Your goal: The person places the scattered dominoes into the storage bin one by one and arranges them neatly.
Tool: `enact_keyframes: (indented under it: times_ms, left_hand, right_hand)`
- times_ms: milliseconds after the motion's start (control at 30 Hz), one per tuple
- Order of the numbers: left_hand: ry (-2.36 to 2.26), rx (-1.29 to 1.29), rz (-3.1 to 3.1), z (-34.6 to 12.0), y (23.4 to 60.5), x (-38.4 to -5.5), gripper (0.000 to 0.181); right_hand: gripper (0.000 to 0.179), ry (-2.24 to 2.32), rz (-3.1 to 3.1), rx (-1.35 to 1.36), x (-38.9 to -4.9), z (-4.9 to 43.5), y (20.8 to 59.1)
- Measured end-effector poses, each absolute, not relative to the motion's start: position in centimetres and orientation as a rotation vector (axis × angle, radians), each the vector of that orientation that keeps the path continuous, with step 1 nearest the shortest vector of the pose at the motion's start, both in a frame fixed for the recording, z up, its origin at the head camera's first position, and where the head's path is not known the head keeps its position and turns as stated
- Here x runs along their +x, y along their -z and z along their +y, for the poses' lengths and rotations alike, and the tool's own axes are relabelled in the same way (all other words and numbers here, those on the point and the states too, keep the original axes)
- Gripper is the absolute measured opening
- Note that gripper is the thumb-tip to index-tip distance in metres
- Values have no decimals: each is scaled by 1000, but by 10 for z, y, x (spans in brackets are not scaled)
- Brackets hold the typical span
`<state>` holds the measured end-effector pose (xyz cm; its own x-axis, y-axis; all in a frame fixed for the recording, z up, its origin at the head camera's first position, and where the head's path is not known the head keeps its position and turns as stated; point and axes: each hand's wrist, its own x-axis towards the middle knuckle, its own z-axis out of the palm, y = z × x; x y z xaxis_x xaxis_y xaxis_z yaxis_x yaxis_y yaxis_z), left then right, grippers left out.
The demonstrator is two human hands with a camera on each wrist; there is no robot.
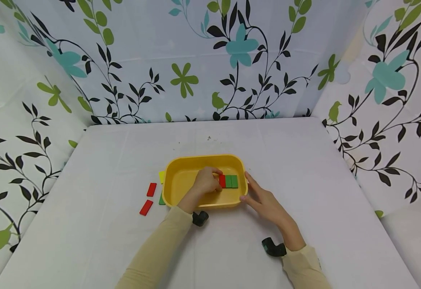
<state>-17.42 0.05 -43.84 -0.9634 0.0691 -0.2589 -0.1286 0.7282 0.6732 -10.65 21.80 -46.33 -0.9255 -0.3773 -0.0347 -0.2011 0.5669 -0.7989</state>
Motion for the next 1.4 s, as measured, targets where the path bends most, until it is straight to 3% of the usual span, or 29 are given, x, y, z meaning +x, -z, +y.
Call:
enact_keyframes:
  times_ms: [933,1400]
  left_hand:
    - [-1176,-30,2733,-1,433,-172,56]
    - [-1551,171,2710,-44,359,-130,50]
  right_hand:
    - [74,1304,2585,-515,-108,220,464]
    - [75,1306,2592,-501,-107,220,464]
